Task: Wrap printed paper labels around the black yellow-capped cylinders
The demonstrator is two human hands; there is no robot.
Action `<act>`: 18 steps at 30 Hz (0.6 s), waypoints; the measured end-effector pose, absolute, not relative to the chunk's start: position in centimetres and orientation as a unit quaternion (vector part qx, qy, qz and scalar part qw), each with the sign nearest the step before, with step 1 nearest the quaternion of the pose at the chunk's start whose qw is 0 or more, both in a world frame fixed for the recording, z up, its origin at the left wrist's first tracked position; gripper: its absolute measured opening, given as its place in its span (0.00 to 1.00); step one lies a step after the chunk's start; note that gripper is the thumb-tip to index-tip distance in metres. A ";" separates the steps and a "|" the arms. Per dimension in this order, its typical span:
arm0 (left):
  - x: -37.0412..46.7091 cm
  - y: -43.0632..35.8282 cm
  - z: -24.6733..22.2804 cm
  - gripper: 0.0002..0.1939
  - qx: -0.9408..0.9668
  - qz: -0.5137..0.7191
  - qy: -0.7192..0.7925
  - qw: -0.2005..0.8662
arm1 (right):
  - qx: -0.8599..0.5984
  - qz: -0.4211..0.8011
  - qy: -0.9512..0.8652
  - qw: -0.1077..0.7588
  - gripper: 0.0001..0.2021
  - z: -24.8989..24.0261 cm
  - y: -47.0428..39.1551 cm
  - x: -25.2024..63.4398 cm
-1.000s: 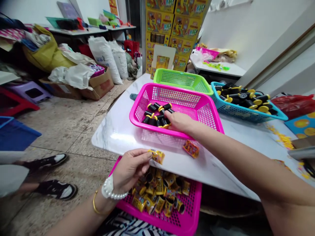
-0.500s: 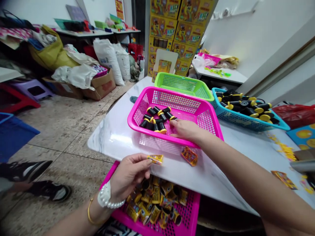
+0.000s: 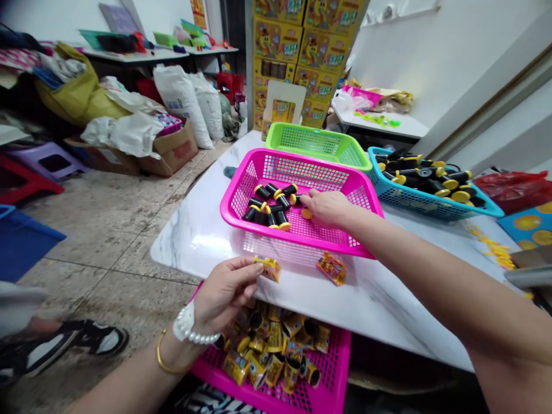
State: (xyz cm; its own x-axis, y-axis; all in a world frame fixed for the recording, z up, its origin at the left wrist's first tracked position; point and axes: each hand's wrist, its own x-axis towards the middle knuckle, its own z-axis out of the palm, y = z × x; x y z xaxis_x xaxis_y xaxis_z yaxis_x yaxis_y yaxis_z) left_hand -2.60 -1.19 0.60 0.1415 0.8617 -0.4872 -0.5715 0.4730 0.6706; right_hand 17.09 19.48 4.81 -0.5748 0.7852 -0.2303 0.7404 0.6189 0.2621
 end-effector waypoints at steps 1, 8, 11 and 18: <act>-2.6 -1.2 0.5 0.19 0.159 0.487 0.438 0.739 | 0.428 0.068 0.887 0.160 0.14 4.7 19.4 17.1; -2.9 -1.5 0.0 0.15 0.145 0.489 0.415 0.754 | 0.433 0.078 0.898 0.023 0.08 7.7 16.2 18.2; -3.2 -1.5 -0.1 0.14 0.134 0.488 0.396 0.766 | 0.459 -0.110 0.848 -0.242 0.12 8.7 11.2 19.6; -2.6 -1.3 0.2 0.15 0.128 0.478 0.365 0.788 | 0.428 -0.455 0.641 -0.446 0.16 3.5 0.1 19.2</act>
